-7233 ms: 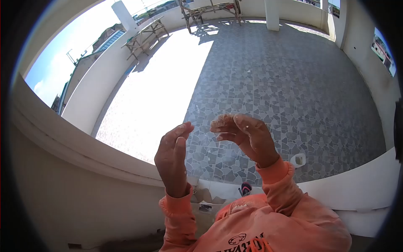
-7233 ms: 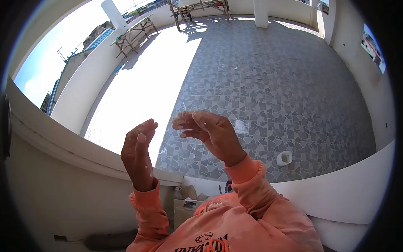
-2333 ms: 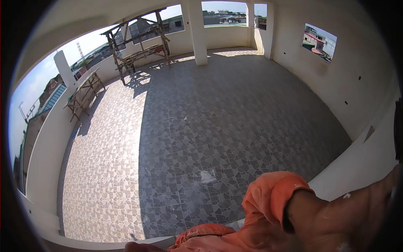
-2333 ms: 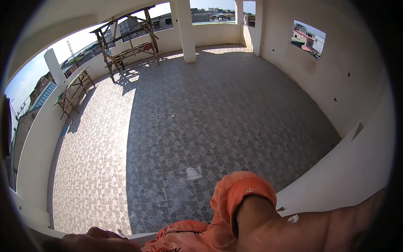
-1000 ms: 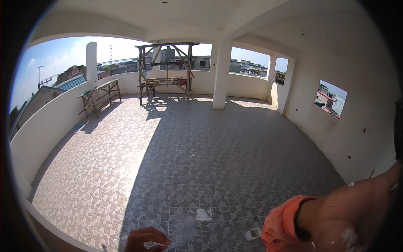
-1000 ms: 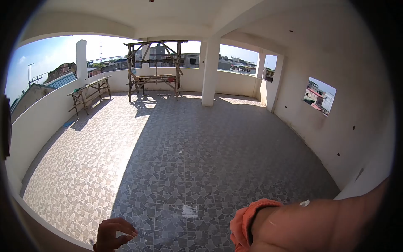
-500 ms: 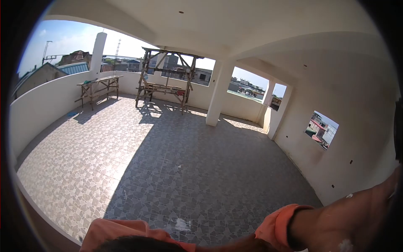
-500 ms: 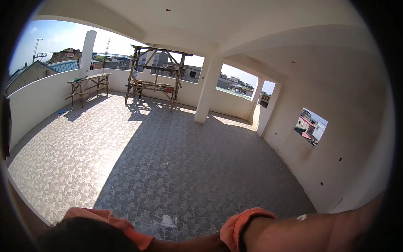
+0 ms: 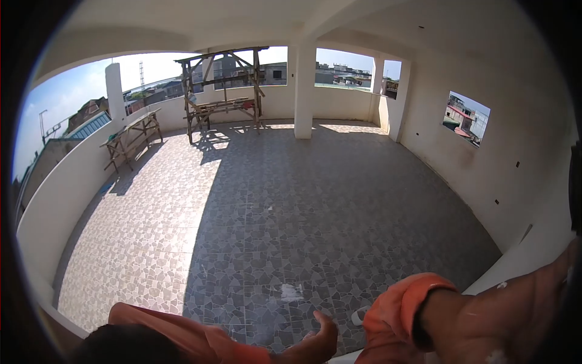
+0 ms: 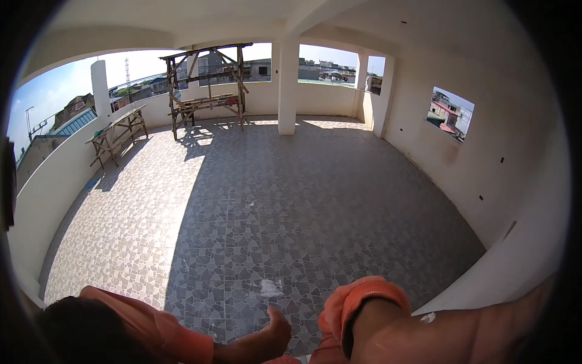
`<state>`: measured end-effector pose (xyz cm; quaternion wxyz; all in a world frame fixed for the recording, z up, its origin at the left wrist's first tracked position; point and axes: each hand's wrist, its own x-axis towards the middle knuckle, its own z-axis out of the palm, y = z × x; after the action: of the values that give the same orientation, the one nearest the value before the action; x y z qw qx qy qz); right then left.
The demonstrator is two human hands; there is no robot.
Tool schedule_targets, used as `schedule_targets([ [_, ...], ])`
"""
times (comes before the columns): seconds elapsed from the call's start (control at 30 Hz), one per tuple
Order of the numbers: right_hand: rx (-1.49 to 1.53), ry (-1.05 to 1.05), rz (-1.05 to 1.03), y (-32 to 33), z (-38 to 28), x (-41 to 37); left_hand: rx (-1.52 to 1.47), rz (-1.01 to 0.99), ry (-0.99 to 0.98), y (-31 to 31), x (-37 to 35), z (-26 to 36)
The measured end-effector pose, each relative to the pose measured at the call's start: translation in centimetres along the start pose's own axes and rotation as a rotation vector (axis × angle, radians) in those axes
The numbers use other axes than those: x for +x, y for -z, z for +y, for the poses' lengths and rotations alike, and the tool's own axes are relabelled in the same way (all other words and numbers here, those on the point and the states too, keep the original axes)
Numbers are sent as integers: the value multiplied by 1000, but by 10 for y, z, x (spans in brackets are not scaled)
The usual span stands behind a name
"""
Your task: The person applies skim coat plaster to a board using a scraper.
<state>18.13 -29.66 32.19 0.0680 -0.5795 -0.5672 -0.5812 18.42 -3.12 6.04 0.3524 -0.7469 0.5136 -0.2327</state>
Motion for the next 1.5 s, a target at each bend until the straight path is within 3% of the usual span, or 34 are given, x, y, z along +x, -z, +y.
schedule_targets([
  [0.03, 6, -2, -22, 0, 3, -1, 71, 28, 0, -6, 4, 8],
  [0.07, 3, -2, -44, 1, 5, 0, 168, -153, -45, -11, 10, 10],
  [0.23, -28, -41, -30, -11, 6, -2, 15, -164, -62, 4, 9, -59],
  [0.47, -14, -15, -89, -17, 8, 8, 216, -417, 16, 1, 12, -56],
  [0.67, -39, -25, -153, -17, 4, 12, 269, -482, 6, 5, -6, -42],
  [0.7, -38, -25, -159, -19, 4, 13, 459, -525, 207, 2, -7, -17],
  [0.8, -49, -29, -186, -22, 3, 20, 409, -598, 222, 3, -17, 3],
  [0.9, -88, -28, -239, -22, -2, 32, 3, -302, 194, -6, -48, -5],
  [1.0, -97, -18, -265, -25, -9, 42, -310, -219, 275, -43, -82, -2],
  [1.13, -57, 44, -266, -33, -18, 42, -553, -102, 521, -97, -137, 30],
  [1.17, -68, 84, -289, -32, -17, 43, -675, -221, 532, -98, -145, 31],
  [1.2, -67, 144, -337, -29, -10, 48, -820, -164, 592, -97, -150, 30],
  [1.33, -76, 166, -427, -37, -1, 52, -1061, -201, 818, -88, -160, 38],
  [1.5, 63, -14, -266, -81, -33, 7, -1039, 224, 1228, -52, -173, 11],
])
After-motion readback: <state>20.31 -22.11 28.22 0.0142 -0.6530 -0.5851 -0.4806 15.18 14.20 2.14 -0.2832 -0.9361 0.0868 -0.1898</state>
